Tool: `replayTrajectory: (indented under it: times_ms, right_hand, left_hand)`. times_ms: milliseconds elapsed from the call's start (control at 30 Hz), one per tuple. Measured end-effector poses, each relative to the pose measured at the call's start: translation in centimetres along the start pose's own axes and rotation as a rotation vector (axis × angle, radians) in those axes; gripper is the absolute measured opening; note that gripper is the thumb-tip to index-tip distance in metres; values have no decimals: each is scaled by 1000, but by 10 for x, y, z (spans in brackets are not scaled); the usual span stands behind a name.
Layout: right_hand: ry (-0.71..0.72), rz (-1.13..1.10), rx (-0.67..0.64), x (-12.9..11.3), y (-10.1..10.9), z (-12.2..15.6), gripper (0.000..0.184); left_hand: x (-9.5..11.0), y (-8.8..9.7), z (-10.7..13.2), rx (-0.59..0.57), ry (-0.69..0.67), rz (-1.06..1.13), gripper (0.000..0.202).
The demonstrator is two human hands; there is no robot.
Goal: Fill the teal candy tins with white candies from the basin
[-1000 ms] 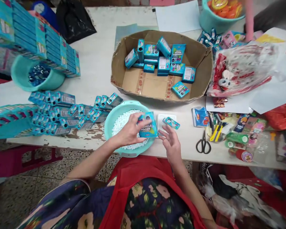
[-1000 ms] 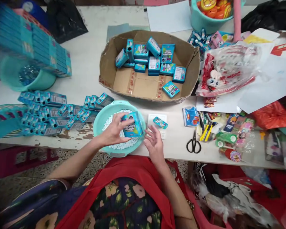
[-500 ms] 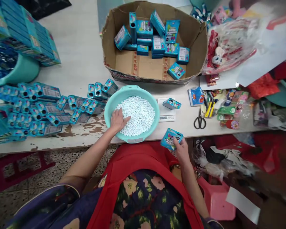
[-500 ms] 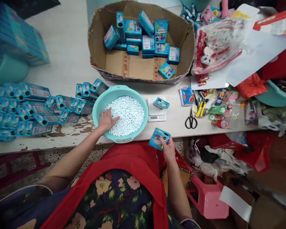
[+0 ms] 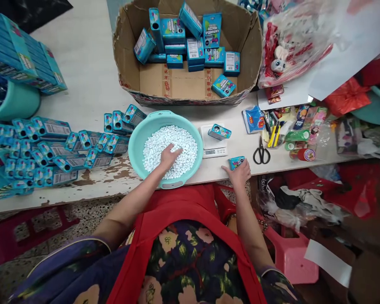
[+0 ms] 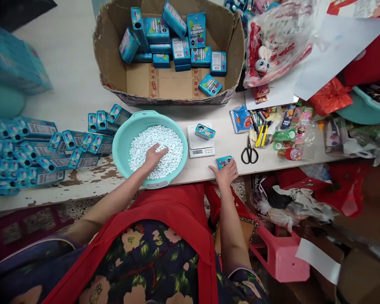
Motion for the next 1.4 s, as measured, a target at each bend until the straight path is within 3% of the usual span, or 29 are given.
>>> replayTrajectory:
  times_ms: [67, 167, 300, 400, 533, 667, 800, 967, 1067, 1200, 1400]
  right_hand:
    - [-55, -62, -15, -2, 1, 0, 110]
    - [-128, -330, -168, 4, 16, -4, 107]
    - [-96, -705, -460, -2, 49, 19, 69]
    - [-38, -980, -652, -35, 62, 58, 48]
    - [197, -910, -828, -109, 47, 112, 43]
    - [393, -755, -709, -158, 25, 135, 47]
    - [471, -628, -643, -176, 8, 146, 46]
    - [633, -521, -472, -190, 15, 153, 43]
    - [667, -449, -417, -196, 19, 152, 42]
    - [679, -387, -364, -200, 26, 150, 37]
    - [658, -373, -388, -207, 28, 147, 37]
  left_hand:
    - [-1, 3, 2, -41, 79, 344, 47]
    - [6, 15, 8, -127, 160, 719, 41]
    - [8, 21, 8, -132, 300, 1064, 37]
    - [3, 12, 2, -76, 427, 1203, 32]
    - [22, 15, 5, -87, 415, 1221, 22]
    - [79, 34, 23, -159, 170, 1253, 17]
    - [120, 41, 34, -108, -125, 1224, 26]
    - [116, 35, 26, 105, -211, 1093, 34]
    - [113, 36, 21, 176, -232, 1001, 38]
    - [115, 38, 18, 177, -249, 955, 39]
    - [118, 38, 13, 145, -250, 980, 38]
Point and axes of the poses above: each hand's wrist, its own z-axis away from the middle knuckle, its own y-axis out of the back of the hand, x = y × z, the point moved 6 cm from there along -z, towards the middle knuckle, and after that the axes turned 14 degrees about -y, right-handed, at the moved point
